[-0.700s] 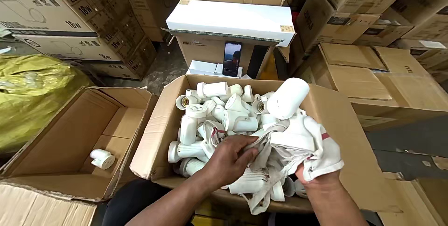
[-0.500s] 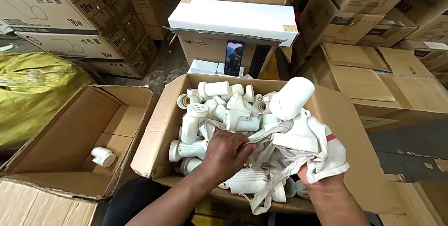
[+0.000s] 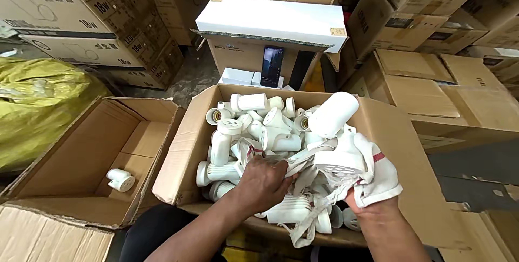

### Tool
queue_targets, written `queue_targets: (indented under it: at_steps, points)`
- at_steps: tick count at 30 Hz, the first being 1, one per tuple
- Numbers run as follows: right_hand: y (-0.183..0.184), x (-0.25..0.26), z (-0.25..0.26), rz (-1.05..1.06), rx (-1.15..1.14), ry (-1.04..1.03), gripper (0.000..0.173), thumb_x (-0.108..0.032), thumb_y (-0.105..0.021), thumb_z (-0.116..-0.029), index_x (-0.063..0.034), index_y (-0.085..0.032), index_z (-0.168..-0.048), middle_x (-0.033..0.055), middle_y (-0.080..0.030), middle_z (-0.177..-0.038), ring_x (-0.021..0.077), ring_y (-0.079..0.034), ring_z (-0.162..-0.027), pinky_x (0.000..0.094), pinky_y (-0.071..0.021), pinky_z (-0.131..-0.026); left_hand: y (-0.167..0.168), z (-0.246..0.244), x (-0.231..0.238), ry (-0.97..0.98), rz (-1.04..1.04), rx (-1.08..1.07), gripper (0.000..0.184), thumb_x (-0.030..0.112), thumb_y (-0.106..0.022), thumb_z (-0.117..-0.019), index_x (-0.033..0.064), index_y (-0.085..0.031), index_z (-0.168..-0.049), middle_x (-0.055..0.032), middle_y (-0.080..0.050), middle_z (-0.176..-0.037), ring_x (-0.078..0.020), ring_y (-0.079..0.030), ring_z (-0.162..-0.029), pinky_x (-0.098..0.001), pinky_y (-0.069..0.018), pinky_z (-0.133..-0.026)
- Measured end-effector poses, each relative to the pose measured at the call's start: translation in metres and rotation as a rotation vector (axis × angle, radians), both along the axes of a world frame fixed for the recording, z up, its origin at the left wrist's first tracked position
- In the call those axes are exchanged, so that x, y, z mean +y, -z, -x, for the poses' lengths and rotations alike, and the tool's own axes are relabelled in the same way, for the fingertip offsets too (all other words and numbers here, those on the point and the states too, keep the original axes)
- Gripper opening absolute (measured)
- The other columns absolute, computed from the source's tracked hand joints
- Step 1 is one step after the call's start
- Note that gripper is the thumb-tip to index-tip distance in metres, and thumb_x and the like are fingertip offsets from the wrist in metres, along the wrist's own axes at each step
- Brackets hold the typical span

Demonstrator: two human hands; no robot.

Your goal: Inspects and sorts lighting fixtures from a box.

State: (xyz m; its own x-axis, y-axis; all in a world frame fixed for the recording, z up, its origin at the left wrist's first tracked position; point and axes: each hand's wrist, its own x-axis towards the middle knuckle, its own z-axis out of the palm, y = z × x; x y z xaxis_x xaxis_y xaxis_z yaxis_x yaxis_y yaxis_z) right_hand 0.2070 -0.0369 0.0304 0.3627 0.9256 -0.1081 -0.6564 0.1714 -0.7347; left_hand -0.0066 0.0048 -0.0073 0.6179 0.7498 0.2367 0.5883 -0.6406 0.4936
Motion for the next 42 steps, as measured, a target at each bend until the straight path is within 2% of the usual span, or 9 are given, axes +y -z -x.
queue_targets:
  at_steps: [10,16,22,28,32,37,39,41,42]
  points:
    - [-0.012,0.007,0.003,0.09,-0.055,-0.053,0.037,-0.027,-0.033,-0.1101,-0.0136,-0.067,-0.108,0.0035,-0.073,-0.095,0.0117,-0.072,-0.089,0.0319,-0.0621,-0.077,0.001,-0.003,-0.002,0.008,-0.072,0.049,0.037,0.038,-0.048,-0.1049,0.0077,-0.064,-0.094,-0.0055,-0.063,-0.069,-0.0226,-0.066,-0.068,-0.0427,-0.0522,-0.068]
    - [-0.011,0.007,0.003,0.077,-0.055,-0.056,0.037,-0.028,-0.033,-0.11,-0.0141,-0.067,-0.109,0.0032,-0.074,-0.095,0.0115,-0.072,-0.09,0.032,-0.0622,-0.077,0.001,-0.002,0.0,-0.002,0.01,-0.093,0.028,0.029,-0.053,-0.1017,0.0054,-0.067,-0.101,-0.0094,-0.068,-0.092,-0.0266,-0.067,-0.092,-0.0449,-0.0544,-0.082]
    - [-0.016,0.01,0.003,0.056,-0.117,-0.072,0.038,-0.029,-0.031,-0.1107,-0.0137,-0.066,-0.11,0.0027,-0.073,-0.096,0.0108,-0.072,-0.09,0.0318,-0.0628,-0.076,-0.011,0.0,-0.004,-0.106,0.281,-0.263,0.025,0.025,-0.051,-0.1033,0.0074,-0.063,-0.117,-0.0053,-0.066,-0.08,-0.018,-0.065,-0.071,-0.0422,-0.0551,-0.065]
    - [-0.011,0.008,0.001,0.071,-0.12,-0.096,0.033,-0.03,-0.038,-0.109,-0.0145,-0.066,-0.113,0.0024,-0.073,-0.1,0.0117,-0.071,-0.094,0.0339,-0.0615,-0.081,-0.013,-0.003,-0.008,-0.111,0.123,-0.209,0.021,0.026,-0.054,-0.1006,0.0069,-0.062,-0.107,-0.0043,-0.063,-0.068,-0.02,-0.064,-0.061,-0.0431,-0.0524,-0.056]
    - [-0.007,0.005,-0.001,0.016,-0.147,-0.142,0.024,-0.018,-0.046,-0.1017,-0.015,-0.07,-0.1,0.0013,-0.073,-0.091,0.0093,-0.071,-0.086,0.03,-0.0613,-0.075,-0.016,-0.007,-0.01,-0.113,0.091,-0.193,0.023,0.028,-0.053,-0.1005,0.0071,-0.063,-0.103,-0.0038,-0.061,-0.065,-0.0202,-0.063,-0.058,-0.0434,-0.0508,-0.053]
    - [-0.004,0.001,-0.005,-0.002,-0.249,-0.208,0.022,-0.008,-0.048,-0.096,-0.016,-0.068,-0.096,-0.0024,-0.071,-0.087,0.0058,-0.068,-0.082,0.0267,-0.0594,-0.073,-0.015,-0.005,-0.01,-0.112,0.108,-0.211,0.03,0.033,-0.048,-0.104,0.0069,-0.062,-0.098,-0.0029,-0.057,-0.062,-0.0188,-0.06,-0.055,-0.0417,-0.0483,-0.052]
    - [-0.01,0.003,-0.006,0.04,-0.416,-0.241,0.021,-0.005,-0.049,-0.095,-0.0134,-0.069,-0.091,-0.0033,-0.069,-0.082,0.0035,-0.067,-0.077,0.0234,-0.0584,-0.07,-0.011,-0.003,-0.009,-0.133,0.12,-0.264,0.032,0.036,-0.049,-0.1039,0.0083,-0.062,-0.096,-0.0013,-0.056,-0.062,-0.016,-0.058,-0.055,-0.0396,-0.0476,-0.052]
    - [-0.033,0.013,-0.003,0.119,-1.023,-0.237,0.021,0.002,-0.049,-0.0937,-0.0043,-0.063,-0.08,-0.0001,-0.06,-0.07,0.0046,-0.059,-0.067,0.0216,-0.0511,-0.064,-0.009,0.0,-0.006,-0.146,0.183,-0.311,0.046,0.053,-0.053,-0.1001,0.0082,-0.063,-0.106,-0.0029,-0.065,-0.077,-0.0152,-0.065,-0.069,-0.041,-0.0544,-0.062]
    - [-0.044,0.019,0.0,0.131,-1.352,-0.238,0.017,0.004,-0.053,-0.0892,0.004,-0.064,-0.077,0.0088,-0.061,-0.068,0.0139,-0.059,-0.065,0.0313,-0.0494,-0.064,-0.011,0.003,-0.005,-0.141,0.24,-0.331,0.062,0.064,-0.055,-0.0945,0.0068,-0.063,-0.119,-0.0058,-0.069,-0.093,-0.0169,-0.068,-0.085,-0.0437,-0.0575,-0.074]
